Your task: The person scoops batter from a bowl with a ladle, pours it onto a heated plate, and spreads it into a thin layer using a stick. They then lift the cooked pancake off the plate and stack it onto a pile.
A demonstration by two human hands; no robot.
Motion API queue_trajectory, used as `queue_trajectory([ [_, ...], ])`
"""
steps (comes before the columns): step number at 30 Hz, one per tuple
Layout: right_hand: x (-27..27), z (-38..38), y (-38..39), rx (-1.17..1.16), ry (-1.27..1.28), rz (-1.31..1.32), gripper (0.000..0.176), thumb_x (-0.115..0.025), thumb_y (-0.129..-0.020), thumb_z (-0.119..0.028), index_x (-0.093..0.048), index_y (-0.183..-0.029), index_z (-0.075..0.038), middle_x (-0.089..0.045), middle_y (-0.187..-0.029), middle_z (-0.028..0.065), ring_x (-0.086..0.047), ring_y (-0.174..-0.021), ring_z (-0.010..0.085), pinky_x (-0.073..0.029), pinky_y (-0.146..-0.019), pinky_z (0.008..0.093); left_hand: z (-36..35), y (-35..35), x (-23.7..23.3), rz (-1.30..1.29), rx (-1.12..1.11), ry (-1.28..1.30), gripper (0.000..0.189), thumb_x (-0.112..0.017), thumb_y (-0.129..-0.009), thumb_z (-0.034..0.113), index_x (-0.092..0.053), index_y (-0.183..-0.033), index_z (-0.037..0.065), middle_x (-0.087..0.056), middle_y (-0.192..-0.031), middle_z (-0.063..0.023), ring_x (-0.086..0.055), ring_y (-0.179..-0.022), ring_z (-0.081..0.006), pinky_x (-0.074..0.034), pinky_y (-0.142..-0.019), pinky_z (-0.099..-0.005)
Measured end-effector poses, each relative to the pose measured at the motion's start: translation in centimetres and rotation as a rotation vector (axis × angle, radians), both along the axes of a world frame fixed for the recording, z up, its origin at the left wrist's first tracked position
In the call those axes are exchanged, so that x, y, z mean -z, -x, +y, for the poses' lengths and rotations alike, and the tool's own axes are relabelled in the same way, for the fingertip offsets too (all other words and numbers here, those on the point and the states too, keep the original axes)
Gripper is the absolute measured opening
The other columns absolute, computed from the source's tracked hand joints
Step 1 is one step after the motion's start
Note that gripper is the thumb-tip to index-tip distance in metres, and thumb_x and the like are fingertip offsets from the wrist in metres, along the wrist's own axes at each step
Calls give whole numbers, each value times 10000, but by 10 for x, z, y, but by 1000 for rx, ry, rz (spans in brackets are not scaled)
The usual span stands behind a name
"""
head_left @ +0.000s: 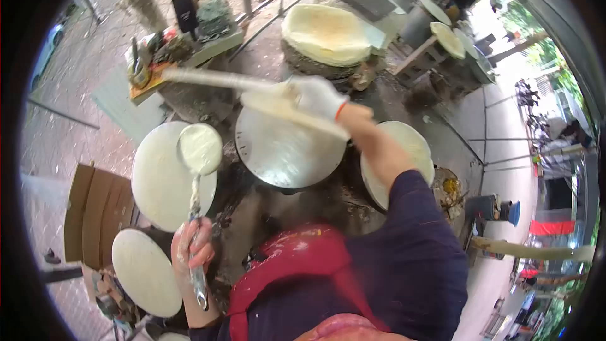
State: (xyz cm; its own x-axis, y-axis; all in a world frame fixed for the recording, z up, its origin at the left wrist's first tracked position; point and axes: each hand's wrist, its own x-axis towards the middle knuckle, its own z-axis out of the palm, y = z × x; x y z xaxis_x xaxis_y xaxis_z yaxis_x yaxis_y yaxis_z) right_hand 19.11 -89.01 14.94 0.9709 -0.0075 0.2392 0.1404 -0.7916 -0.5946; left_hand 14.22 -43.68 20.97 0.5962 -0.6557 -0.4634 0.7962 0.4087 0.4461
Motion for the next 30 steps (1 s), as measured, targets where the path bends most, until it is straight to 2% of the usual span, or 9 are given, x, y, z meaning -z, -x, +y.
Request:
queue_trajectory([
  [4,-80,-69,-79,-86,-201,17,274,-617,-677,-88,-661,-942,-34,-672,-843,120,-617,-815,175,-488,-785,331,-39,-4,-15,-9,6,23,277,-427,-999,191,-499,-1014,-76,-356,-557,48,-292,-309,-26,-212,-323,-198],
  [7,-168,-132,-121,0,39,125,451,-672,-743,-110,-609,-1173,10,-665,-1064,100,-616,-961,169,-484,-885,298,-73,-9,-15,-56,16,28,280,-426,-999,184,-499,-1030,-84,-354,-558,49,-295,-319,-25,-217,-331,-197],
  [8,-184,-148,-125,119,-154,16,420,-662,-749,-85,-617,-1154,17,-672,-1005,99,-626,-904,162,-508,-826,294,-84,-10,-11,19,-39,42,292,-359,-1013,168,-446,-1045,-109,-404,-553,13,-377,-297,-56,-272,-297,-215],
  [9,-206,-167,-125,68,-291,-82,113,-624,-692,-73,-669,-767,-2,-651,-795,55,-573,-788,169,-454,-778,293,-95,-11,-12,27,-49,43,290,-362,-1012,165,-450,-1040,-110,-403,-551,14,-377,-297,-56,-271,-294,-212],
  [10,-223,-172,-115,273,-415,-135,224,-659,-641,-69,-691,-860,-35,-655,-760,34,-583,-648,131,-470,-571,262,-107,-11,-13,34,-58,45,288,-365,-1010,161,-455,-1035,-111,-402,-549,14,-377,-296,-57,-270,-291,-208],
  [12,-205,-269,-134,216,-554,-164,315,-655,-764,-81,-648,-1063,17,-669,-926,74,-622,-806,135,-520,-740,269,-130,-12,-15,30,-70,39,291,-367,-1009,160,-463,-1025,-114,-399,-544,16,-374,-294,-57,-264,-284,-203],
  [19,-27,-362,-99,810,-746,-346,129,-607,-780,-143,-643,-692,-56,-523,-529,24,-471,-385,136,-334,-356,286,-195,-15,-19,-50,-64,-3,288,-400,-1000,155,-483,-997,-121,-361,-526,19,-320,-283,-59,-235,-259,-199],
  [25,163,-411,-105,992,-907,-514,61,-633,-749,-32,-640,-807,-50,-610,-725,31,-577,-626,138,-452,-567,273,-228,-15,-13,-23,-6,-77,296,-481,-975,191,-503,-974,-104,-339,-519,17,-293,-281,-60,-205,-263,-211],
  [30,176,-417,-94,1077,-331,-273,242,-634,-786,-287,-638,-893,-70,-670,-769,136,-637,-696,285,-497,-627,368,-251,-11,-10,-83,36,-141,308,-513,-963,190,-508,-977,-117,-354,-519,-4,-304,-286,-74,-209,-264,-220],
])
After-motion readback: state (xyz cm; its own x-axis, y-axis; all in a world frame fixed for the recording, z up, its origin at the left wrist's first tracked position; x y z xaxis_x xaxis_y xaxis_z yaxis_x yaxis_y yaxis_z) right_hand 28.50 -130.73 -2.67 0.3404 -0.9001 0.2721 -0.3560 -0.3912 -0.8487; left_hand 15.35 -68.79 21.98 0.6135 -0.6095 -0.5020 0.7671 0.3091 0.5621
